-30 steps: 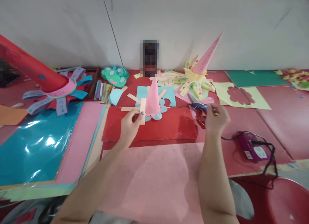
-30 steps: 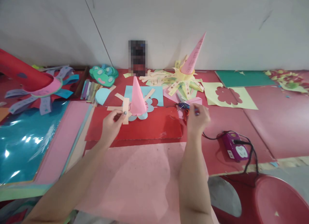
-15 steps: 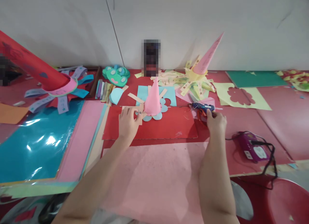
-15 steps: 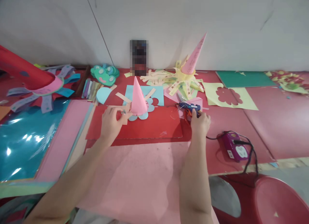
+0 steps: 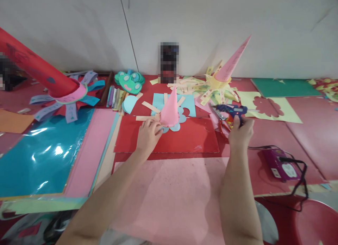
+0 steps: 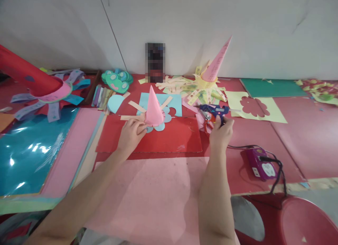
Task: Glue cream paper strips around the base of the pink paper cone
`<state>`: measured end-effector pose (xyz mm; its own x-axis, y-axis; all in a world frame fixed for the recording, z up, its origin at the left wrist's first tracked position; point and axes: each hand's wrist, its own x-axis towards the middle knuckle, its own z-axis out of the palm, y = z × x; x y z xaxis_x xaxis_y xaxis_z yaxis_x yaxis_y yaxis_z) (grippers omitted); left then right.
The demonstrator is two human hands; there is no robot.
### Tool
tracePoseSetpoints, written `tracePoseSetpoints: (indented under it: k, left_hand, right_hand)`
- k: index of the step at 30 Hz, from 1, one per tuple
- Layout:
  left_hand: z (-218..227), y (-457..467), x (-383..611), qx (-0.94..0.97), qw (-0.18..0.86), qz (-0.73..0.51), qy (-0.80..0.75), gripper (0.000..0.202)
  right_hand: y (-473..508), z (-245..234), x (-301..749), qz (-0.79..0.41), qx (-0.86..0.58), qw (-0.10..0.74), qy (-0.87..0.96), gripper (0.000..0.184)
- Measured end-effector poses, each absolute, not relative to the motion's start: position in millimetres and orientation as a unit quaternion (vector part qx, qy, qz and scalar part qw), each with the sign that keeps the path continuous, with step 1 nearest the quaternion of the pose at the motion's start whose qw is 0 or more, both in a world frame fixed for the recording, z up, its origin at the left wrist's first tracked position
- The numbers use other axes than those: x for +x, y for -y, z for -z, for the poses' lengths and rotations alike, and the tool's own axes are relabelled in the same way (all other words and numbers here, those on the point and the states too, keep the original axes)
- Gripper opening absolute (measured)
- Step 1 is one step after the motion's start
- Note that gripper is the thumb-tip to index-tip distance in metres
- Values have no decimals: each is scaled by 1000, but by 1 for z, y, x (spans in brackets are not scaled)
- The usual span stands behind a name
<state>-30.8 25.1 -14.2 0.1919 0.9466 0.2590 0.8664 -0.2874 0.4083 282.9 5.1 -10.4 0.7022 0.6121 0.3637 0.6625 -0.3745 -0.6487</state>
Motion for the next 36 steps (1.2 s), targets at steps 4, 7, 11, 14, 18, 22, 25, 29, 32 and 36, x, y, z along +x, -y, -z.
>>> tracePoseSetpoints:
  k: [4, 7, 11, 14, 18, 22, 25, 29, 32, 36]
  left_hand:
    - [10, -25, -29, 762, 98, -213, -604, 15]
    - [8, -24, -27, 755, 106, -204, -614, 17]
    - [8, -23, -27, 756, 106, -195, -616, 19]
    - [9, -23, -28, 759, 103, -193, -613, 19]
    - [10, -23, -29, 763, 103, -195, -608, 19]
    - [10, -23, -29, 762, 109, -195, -608, 19]
    - [9, -23, -28, 760, 107, -196, -610, 19]
    - [9, -23, -27, 760, 109, -195, -611, 19]
    - [10, -23, -28, 759, 110, -195, -611, 19]
    - [11, -24, -28, 762, 109, -193, -609, 21]
  right_hand:
    - [-2, -7, 249, -23, -772, 423, 474, 38]
    - [-1, -12, 224, -63, -733, 406, 541, 38]
    - [2, -11, 207, -123, -735, 360, 561, 52]
    - [3, -10, 204, -130, -735, 334, 576, 59]
    - [3, -9, 203, -126, -732, 307, 594, 54]
    - [1, -5, 198, -99, -746, 307, 582, 43]
    - [-1, -1, 194, -85, -750, 307, 580, 39]
    - [-2, 3, 190, -66, -745, 305, 589, 34]
    - [-2, 6, 187, -58, -737, 306, 599, 30]
    - [-3, 8, 187, -50, -730, 304, 610, 27]
